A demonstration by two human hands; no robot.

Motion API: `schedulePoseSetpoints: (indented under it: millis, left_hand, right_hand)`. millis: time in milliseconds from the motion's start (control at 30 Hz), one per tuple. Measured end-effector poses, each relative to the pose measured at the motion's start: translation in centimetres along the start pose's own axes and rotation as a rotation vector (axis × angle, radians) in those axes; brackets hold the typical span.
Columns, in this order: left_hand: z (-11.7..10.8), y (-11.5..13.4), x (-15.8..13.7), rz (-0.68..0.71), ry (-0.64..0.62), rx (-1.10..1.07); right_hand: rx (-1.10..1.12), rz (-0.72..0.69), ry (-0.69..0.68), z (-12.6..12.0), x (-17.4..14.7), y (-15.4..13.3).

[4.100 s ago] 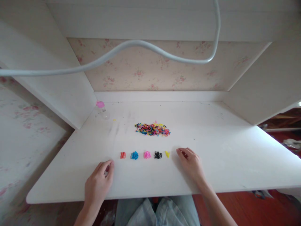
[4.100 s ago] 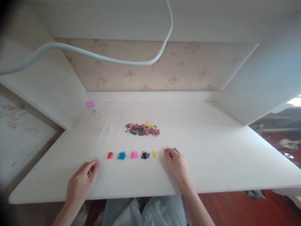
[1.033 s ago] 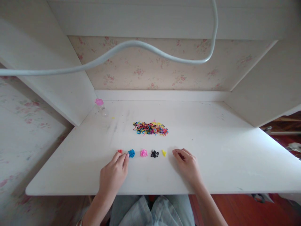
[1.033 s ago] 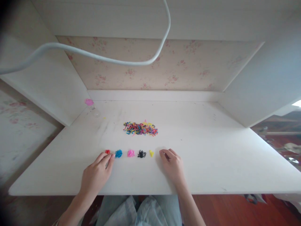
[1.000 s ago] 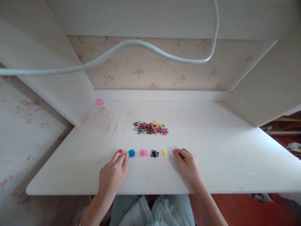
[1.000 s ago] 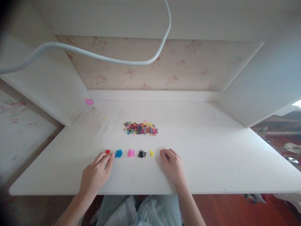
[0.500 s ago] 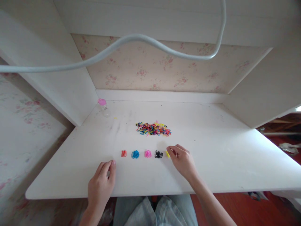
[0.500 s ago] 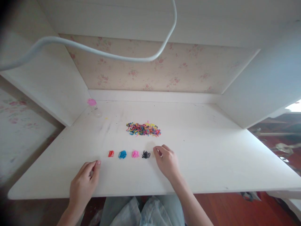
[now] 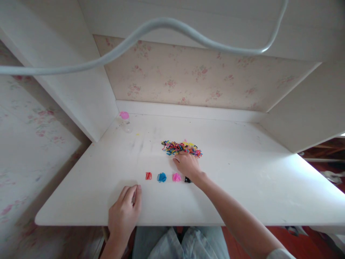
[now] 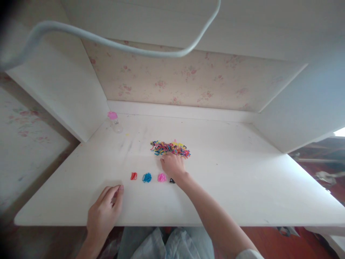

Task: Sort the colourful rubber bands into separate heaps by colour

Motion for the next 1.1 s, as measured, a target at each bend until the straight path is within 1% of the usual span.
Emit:
schedulePoseSetpoints:
  millis: [200, 367, 500, 667, 767, 900, 1100]
  left_hand:
    - [-0.1, -0.1, -0.1, 0.007, 0.000, -0.013]
    - [-0.1, 0.0, 0.0, 0.010, 0.003, -0.008]
    - [-0.1, 0.1, -0.1, 0.021, -0.001, -0.006]
    - [-0.1, 0.1, 0.0, 0.021, -0.002, 0.004]
    - [-0.1, 0.2, 0.1, 0.019, -0.019, 0.000]
    - [-0.2, 0.4, 0.2, 0.022, -0.034, 0.009]
    - [-0.1, 0.3, 0.2, 0.019, -0.038, 0.038]
  right_hand:
    - [-0.006, 0.007, 0.020, 0.3, 0.5, -0.4]
    - [0.012, -0.024, 0.069, -0.4, -0.3, -0.3]
    - [0.141, -0.029, 0.146, -1.5, -1.7, 0.5]
    - [0.338, -0.053, 0.169, -2.0, -4.6, 1.4]
    - [0.387, -0.073, 0.179, -1.6, -6.8, 1.3]
    - [0.341, -0.087, 0.208, -0.2, -9.1, 0.9]
    - [0.224, -0.133, 0.271, 1.9, -10.1, 0.5]
Point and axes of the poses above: each hand's wrist, its own x-axis towards the middle knuckle, its own z-axis out of the palm, y = z × x, the point moved 2 cm from there along x, towards the middle knuckle, and after that the axes turned 7 degrees about z, right-handed, at the moved point
